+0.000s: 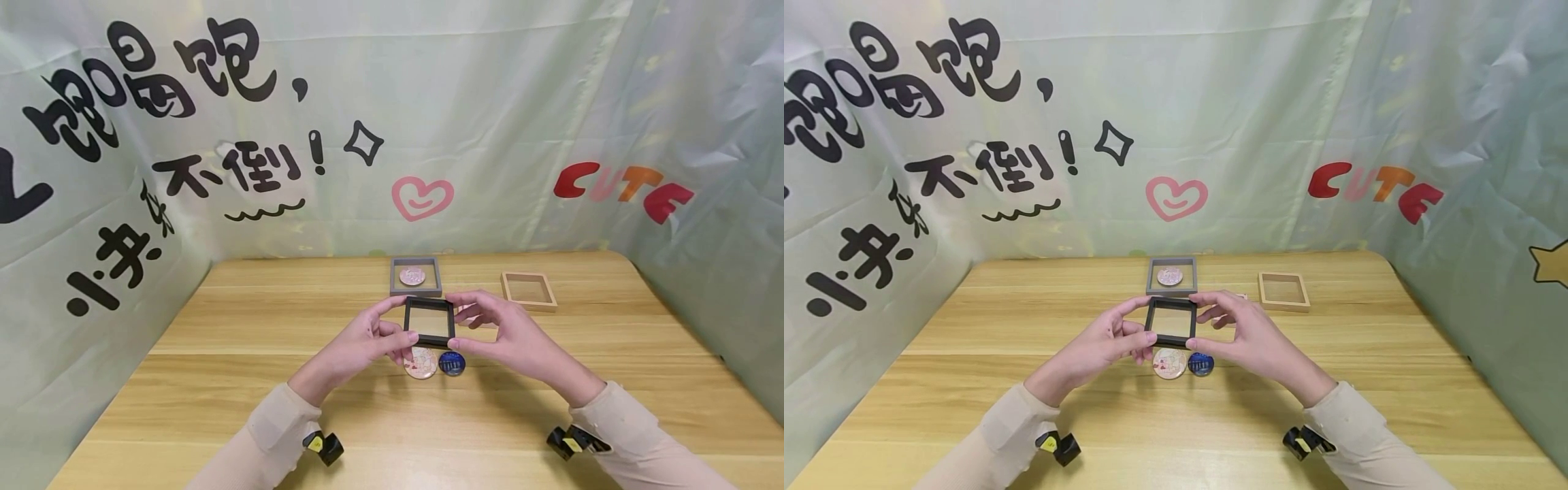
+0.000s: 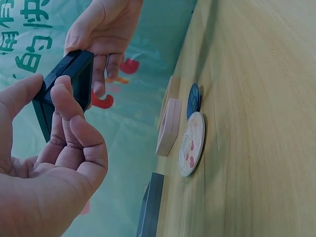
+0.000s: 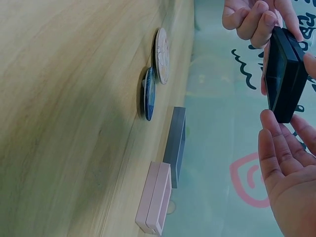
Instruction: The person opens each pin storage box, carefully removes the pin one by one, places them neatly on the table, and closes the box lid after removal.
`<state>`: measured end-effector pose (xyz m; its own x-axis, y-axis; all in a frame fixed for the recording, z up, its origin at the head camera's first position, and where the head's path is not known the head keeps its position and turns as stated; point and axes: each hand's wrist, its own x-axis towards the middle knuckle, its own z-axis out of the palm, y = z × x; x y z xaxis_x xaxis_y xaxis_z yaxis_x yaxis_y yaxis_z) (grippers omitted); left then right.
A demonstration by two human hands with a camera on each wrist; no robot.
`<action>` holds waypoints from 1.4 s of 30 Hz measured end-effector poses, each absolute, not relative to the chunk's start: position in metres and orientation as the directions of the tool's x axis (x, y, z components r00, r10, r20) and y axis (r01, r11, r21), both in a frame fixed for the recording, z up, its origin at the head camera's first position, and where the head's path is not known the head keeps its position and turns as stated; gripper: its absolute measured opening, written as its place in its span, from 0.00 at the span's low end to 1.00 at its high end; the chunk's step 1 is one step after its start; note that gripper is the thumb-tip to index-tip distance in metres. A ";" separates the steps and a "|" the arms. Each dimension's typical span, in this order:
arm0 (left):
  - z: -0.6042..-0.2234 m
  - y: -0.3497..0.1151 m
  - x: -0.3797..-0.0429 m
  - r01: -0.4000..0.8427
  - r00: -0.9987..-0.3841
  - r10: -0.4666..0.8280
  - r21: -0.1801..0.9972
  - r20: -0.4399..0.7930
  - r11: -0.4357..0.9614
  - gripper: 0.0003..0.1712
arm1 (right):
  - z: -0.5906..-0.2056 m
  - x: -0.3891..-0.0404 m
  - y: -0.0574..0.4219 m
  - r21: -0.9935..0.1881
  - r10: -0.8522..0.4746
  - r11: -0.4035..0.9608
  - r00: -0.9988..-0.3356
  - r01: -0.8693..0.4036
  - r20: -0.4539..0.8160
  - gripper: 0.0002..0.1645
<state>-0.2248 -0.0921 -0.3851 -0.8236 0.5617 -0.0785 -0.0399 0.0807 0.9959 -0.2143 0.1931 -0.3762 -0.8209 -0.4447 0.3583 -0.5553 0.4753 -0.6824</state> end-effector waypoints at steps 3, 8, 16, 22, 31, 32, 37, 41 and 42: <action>-0.386 -0.092 -0.225 -0.040 -0.822 0.564 0.996 -0.081 0.086 0.51 | -0.377 -0.214 0.194 -0.679 -0.447 0.480 -0.821 -0.556 0.356 0.36; -0.388 -0.091 -0.226 -0.035 -0.821 0.565 0.996 -0.078 0.088 0.51 | -0.377 -0.214 0.195 -0.672 -0.447 0.489 -0.821 -0.557 0.355 0.37; -0.388 -0.090 -0.225 -0.021 -0.821 0.567 0.996 -0.066 0.085 0.50 | -0.378 -0.213 0.195 -0.667 -0.443 0.502 -0.826 -0.551 0.349 0.37; -0.389 -0.090 -0.225 -0.011 -0.821 0.568 0.995 -0.063 0.095 0.51 | -0.379 -0.214 0.196 -0.666 -0.441 0.506 -0.828 -0.549 0.347 0.38; -0.391 -0.089 -0.225 -0.010 -0.818 0.572 0.996 -0.059 0.089 0.50 | -0.380 -0.213 0.196 -0.675 -0.442 0.503 -0.832 -0.540 0.336 0.39; -0.391 -0.089 -0.225 -0.011 -0.818 0.573 0.996 -0.059 0.086 0.50 | -0.380 -0.213 0.196 -0.675 -0.441 0.503 -0.832 -0.539 0.336 0.39; -0.391 -0.089 -0.225 -0.012 -0.812 0.581 0.997 -0.053 0.074 0.51 | -0.380 -0.213 0.196 -0.674 -0.441 0.504 -0.832 -0.540 0.337 0.39; -0.391 -0.089 -0.224 -0.010 -0.813 0.579 0.997 -0.051 0.074 0.51 | -0.381 -0.213 0.196 -0.671 -0.446 0.502 -0.828 -0.545 0.339 0.39; -0.391 -0.089 -0.224 -0.008 -0.814 0.579 0.997 -0.051 0.076 0.51 | -0.381 -0.213 0.196 -0.671 -0.448 0.501 -0.827 -0.547 0.340 0.39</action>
